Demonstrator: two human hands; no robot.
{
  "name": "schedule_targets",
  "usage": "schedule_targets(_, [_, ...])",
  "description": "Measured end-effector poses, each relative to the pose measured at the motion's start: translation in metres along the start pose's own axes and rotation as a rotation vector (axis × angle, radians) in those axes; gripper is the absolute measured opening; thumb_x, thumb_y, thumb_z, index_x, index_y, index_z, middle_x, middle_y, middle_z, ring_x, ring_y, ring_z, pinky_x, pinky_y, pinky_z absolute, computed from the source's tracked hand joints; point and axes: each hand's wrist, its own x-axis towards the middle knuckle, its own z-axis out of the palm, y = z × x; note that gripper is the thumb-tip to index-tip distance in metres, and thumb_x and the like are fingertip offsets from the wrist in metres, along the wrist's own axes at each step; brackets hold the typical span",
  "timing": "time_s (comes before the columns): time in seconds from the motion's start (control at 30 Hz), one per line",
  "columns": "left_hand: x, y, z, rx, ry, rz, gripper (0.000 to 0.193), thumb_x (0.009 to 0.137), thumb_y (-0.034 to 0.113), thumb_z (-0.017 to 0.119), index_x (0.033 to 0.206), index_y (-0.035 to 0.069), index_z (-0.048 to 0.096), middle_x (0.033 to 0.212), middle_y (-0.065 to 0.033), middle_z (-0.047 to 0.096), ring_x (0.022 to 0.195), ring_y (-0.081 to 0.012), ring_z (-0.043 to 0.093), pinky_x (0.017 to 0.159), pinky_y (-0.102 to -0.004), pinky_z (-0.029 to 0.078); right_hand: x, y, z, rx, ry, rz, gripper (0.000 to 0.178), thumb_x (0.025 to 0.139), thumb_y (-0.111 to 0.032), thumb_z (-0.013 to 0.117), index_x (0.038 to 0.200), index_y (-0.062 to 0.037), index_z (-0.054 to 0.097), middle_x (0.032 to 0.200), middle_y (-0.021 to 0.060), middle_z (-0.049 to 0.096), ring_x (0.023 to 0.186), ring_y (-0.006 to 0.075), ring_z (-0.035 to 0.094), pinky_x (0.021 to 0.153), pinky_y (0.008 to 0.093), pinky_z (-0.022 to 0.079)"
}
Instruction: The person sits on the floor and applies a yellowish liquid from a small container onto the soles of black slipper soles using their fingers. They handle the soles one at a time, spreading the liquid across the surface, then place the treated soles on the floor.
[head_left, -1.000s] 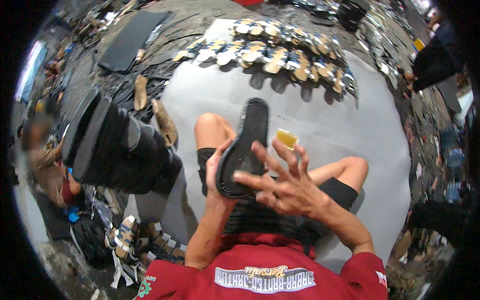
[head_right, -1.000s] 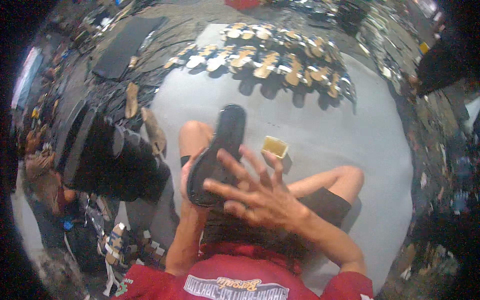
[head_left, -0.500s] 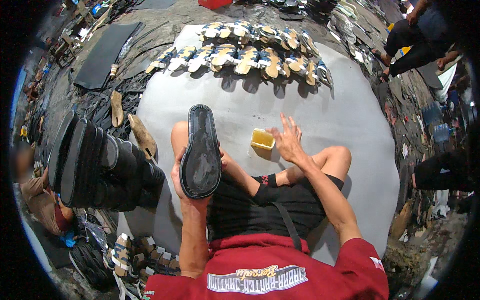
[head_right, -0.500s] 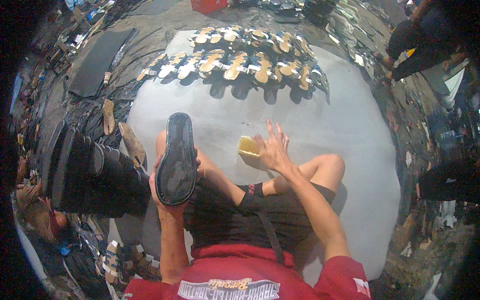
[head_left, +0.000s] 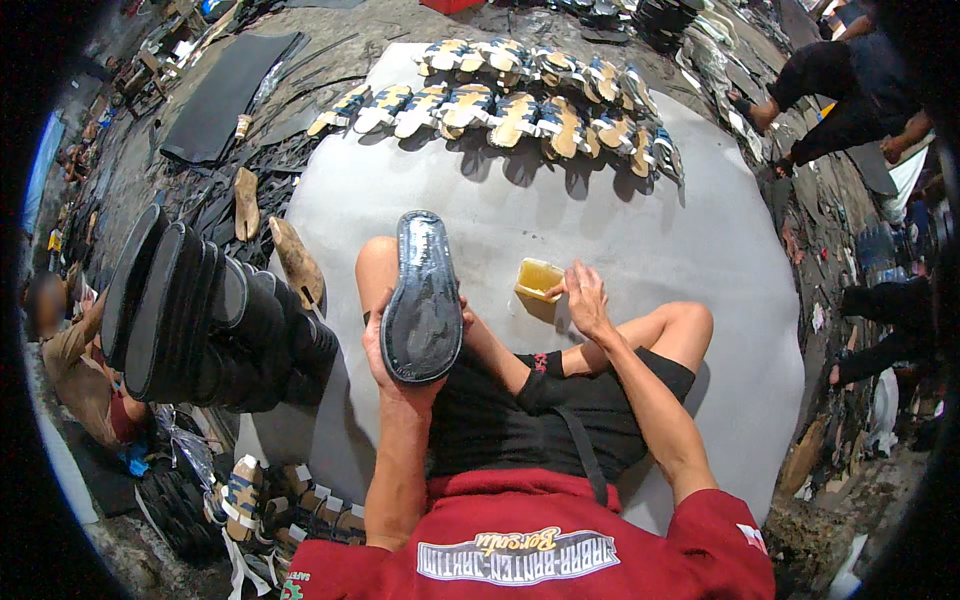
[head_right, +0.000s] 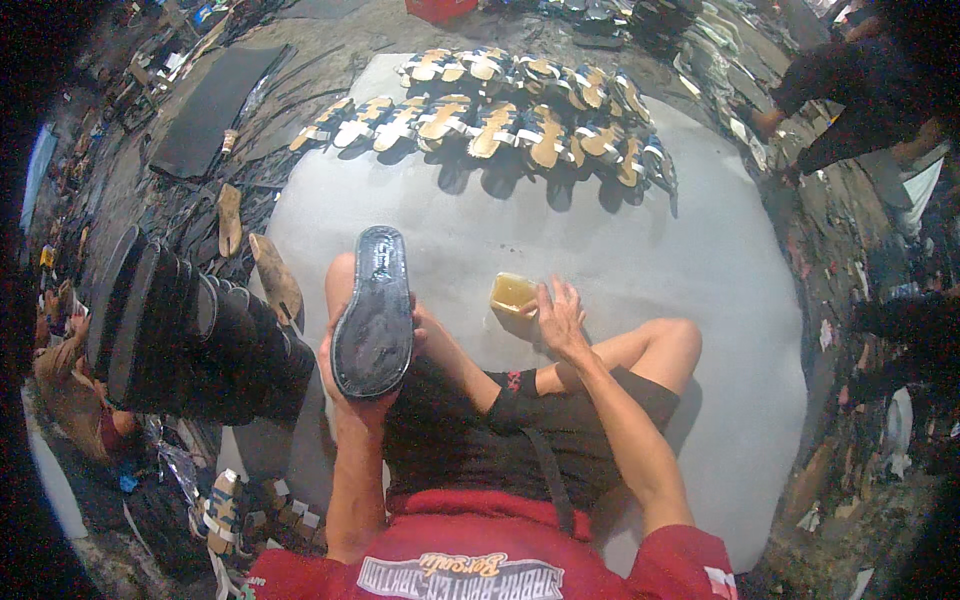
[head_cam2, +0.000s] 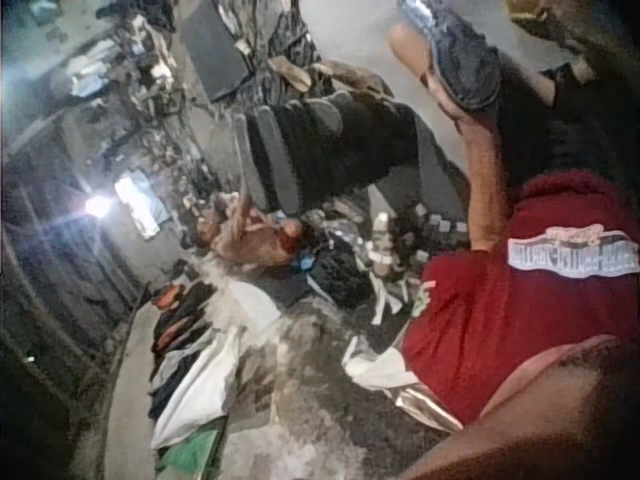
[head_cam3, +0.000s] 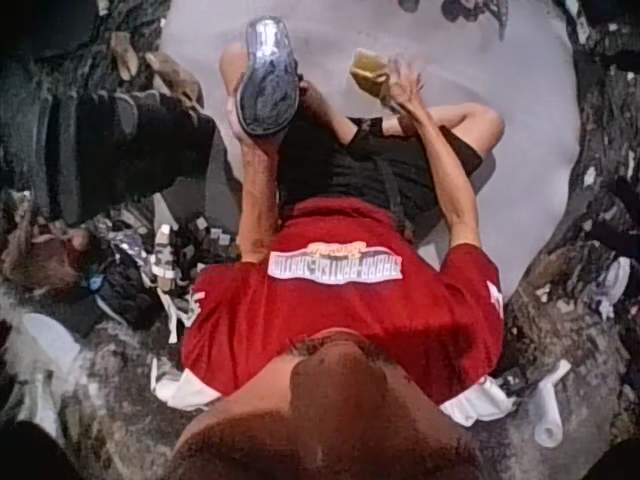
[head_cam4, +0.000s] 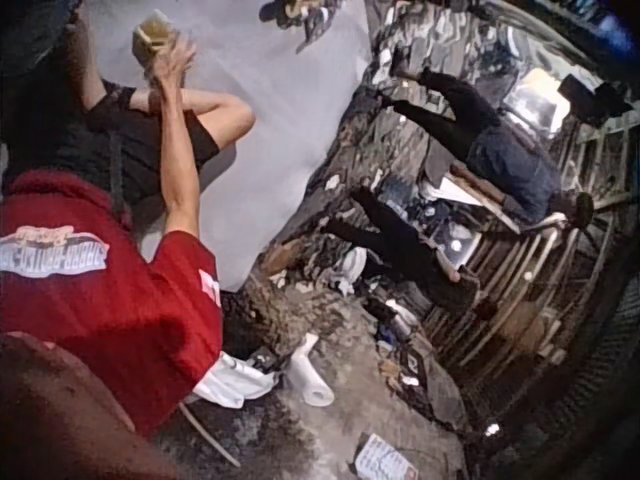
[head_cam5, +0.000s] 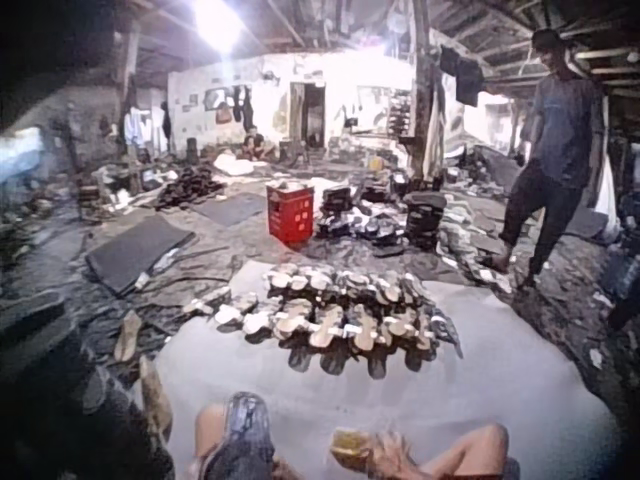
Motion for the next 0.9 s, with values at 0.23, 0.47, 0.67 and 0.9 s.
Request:
schedule_targets(0.23, [0.003, -0.008, -0.003, -0.010, 0.047, -0.038, 0.066, 0.109, 0.045, 0.041, 0.143, -0.009, 0.059, 0.127, -0.0321, 0.071, 0.111, -0.0459, 0.073, 0.100, -0.0605, 0.060, -0.062, -0.174, -0.075, 1.061, -0.364, -0.014, 0.081, 0.114, -0.063, 0.026, 0.127, -0.0025, 0.077, 0.178, 0.0155, 0.028, 0.167, 0.0274, 0.015, 0.130, 0.0493, 0.008])
schedule_targets(0.47, [0.002, -0.018, 0.025, -0.153, -0.008, -0.118, 0.058, 0.111, 0.042, 0.043, 0.138, -0.005, 0.066, 0.126, -0.0277, 0.074, 0.106, -0.0439, 0.075, 0.097, -0.0566, 0.063, -0.128, -0.266, -0.057, -0.156, -0.072, -0.810, 0.046, 0.109, -0.045, 0.051, 0.150, -0.0289, 0.066, 0.181, 0.0160, 0.019, 0.164, 0.0368, 0.016, 0.128, 0.0575, 0.016])
schedule_targets(0.67, [-0.004, -0.004, 0.017, -0.144, 0.028, -0.138, 0.052, 0.111, 0.039, 0.046, 0.132, -0.002, 0.071, 0.119, -0.0217, 0.079, 0.099, -0.0357, 0.080, 0.090, -0.0495, 0.067, -0.139, -0.259, -0.055, -0.403, -0.092, -1.016, 0.050, 0.101, -0.044, 0.062, 0.151, -0.0413, 0.065, 0.180, 0.0103, 0.026, 0.161, 0.0410, 0.021, 0.125, 0.0630, 0.012])
schedule_targets(0.9, [-0.004, -0.012, 0.021, -0.108, 0.001, -0.147, 0.053, 0.111, 0.038, 0.044, 0.134, -0.001, 0.070, 0.124, -0.0226, 0.077, 0.102, -0.0370, 0.079, 0.093, -0.0522, 0.065, -0.126, -0.265, -0.053, -0.389, -0.112, -1.053, 0.066, 0.092, -0.046, 0.077, 0.155, -0.0459, 0.058, 0.181, 0.0106, 0.022, 0.164, 0.0430, 0.016, 0.125, 0.0683, 0.009])
